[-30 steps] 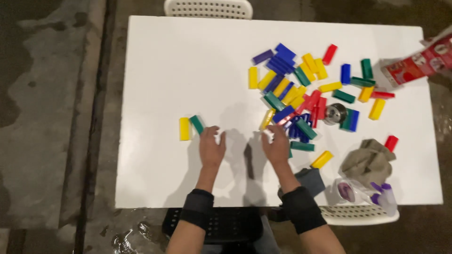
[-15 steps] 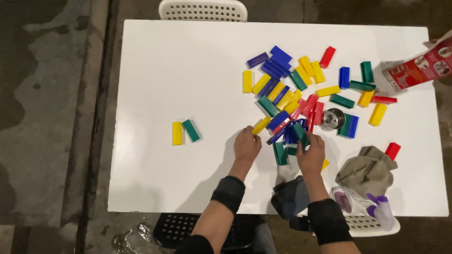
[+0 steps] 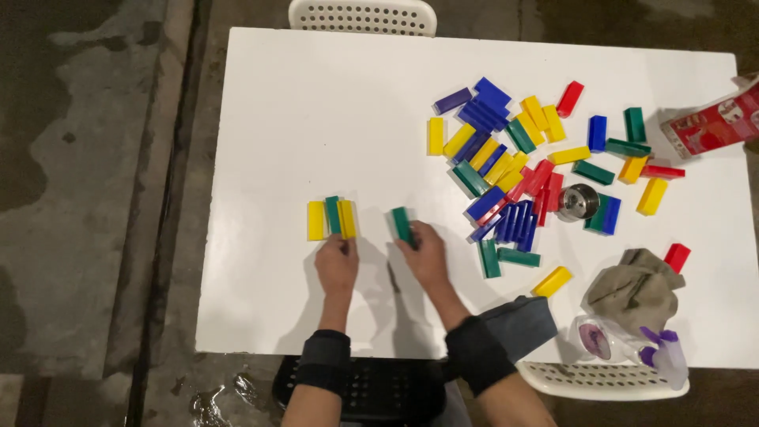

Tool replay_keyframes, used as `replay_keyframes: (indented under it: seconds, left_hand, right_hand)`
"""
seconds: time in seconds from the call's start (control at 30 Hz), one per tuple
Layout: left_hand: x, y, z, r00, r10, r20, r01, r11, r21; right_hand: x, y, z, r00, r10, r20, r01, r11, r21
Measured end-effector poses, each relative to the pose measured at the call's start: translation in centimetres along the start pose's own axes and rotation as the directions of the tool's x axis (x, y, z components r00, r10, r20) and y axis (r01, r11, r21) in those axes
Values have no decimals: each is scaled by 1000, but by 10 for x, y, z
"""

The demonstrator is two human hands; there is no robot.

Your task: The person sprays a white table with a cleaning solution and wipes it with a cloth, then wipes a black plastic chair. After cleaning, the person sorts colorful rectangular blocks on the table by color into separate piles.

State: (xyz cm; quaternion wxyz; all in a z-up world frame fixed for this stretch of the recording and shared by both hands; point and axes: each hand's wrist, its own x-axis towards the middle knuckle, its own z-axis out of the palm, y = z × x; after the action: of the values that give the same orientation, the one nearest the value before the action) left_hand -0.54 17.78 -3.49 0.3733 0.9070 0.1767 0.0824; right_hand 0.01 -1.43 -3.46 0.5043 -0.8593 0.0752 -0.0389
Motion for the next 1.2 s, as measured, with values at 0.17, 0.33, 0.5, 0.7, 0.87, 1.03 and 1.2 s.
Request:
replay_keyframes:
  seconds: [0.17,0.33,0.5,0.7,0.87,1.03,1.2]
  left_hand:
    - [17,-13,-26,999,30,-43,-30,999,-18]
    - [16,11,-42,996,-77,-45,74,995,-62]
    - [-1,31,-1,995,88,-49,-92,993,-80]
    - [-29,120,59,916,273,293,-219,954,-205]
    - [-40,171,105,860,386,332,-325,918,-227]
    - [-41,195,131,813,415,409,-396,908,-136]
    - [-37,200,133,799,257,543,-253,964,-85]
  right_hand:
    - [-1,-42,41,993,3,118,-6,1000,23]
    - [-6,-48,32,978,-163,130,157,986,58]
    - [3,-21,-27,999,-44,-26,44,999,-13]
    - [15,18,-132,926,-105,-363,-40,928,-371]
    - [22,39,-165,923,-48,-381,-142,879,-455]
    - [26,49,-165,957,-16,-289,-164,794,-586]
    - [29,51,-166,954,72,-292,-241,764,-598]
